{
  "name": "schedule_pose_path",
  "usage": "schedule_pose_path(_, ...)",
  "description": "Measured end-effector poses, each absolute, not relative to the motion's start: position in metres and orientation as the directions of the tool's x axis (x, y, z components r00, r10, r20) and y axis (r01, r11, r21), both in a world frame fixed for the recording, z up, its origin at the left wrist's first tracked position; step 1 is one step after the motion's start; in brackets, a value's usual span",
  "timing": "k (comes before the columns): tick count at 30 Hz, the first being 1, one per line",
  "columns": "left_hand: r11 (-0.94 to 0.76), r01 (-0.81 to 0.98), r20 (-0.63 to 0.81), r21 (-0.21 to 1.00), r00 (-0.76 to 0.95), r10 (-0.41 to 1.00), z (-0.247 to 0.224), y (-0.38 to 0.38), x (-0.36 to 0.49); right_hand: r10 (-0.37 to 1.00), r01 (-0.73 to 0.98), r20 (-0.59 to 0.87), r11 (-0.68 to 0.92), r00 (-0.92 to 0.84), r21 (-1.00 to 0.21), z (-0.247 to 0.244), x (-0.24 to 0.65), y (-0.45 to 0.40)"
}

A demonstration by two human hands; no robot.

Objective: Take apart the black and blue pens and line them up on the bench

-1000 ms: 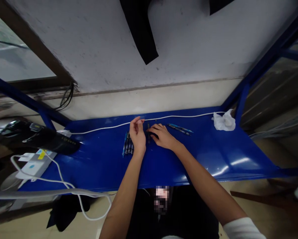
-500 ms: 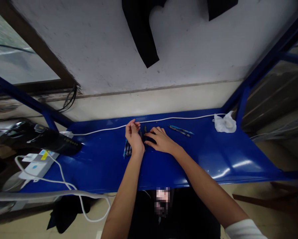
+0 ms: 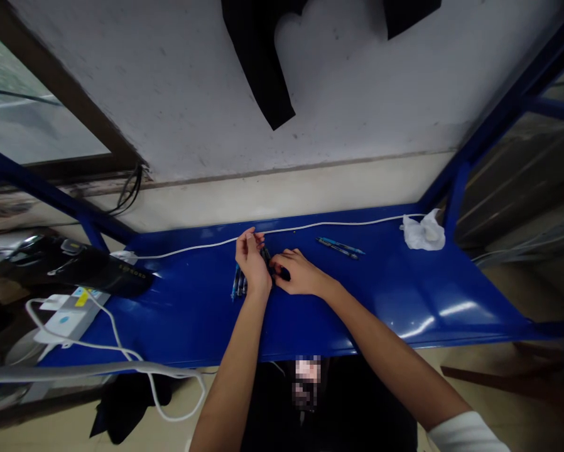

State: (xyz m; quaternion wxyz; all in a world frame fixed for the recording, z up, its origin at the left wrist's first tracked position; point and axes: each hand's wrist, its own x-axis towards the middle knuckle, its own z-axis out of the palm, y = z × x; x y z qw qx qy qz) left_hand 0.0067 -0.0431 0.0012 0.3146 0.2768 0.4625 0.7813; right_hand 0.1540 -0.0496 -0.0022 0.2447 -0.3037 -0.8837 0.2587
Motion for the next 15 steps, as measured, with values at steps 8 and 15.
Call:
schedule_pose_path(8,-0.389,-0.197,0.181,0.900,-0.644,0.743,0.000,-0.042,0.012,0.719,0.491,0.398,0.686,-0.570,-0.537,-0.008,0.172,-0.029)
schedule_pose_path(15,-0.404,-0.171,0.241,0.899,-0.578,0.780,0.005,-0.047,0.024,0.836,0.824,0.353,0.514,-0.420,-0.237,0.011,0.257,-0.013)
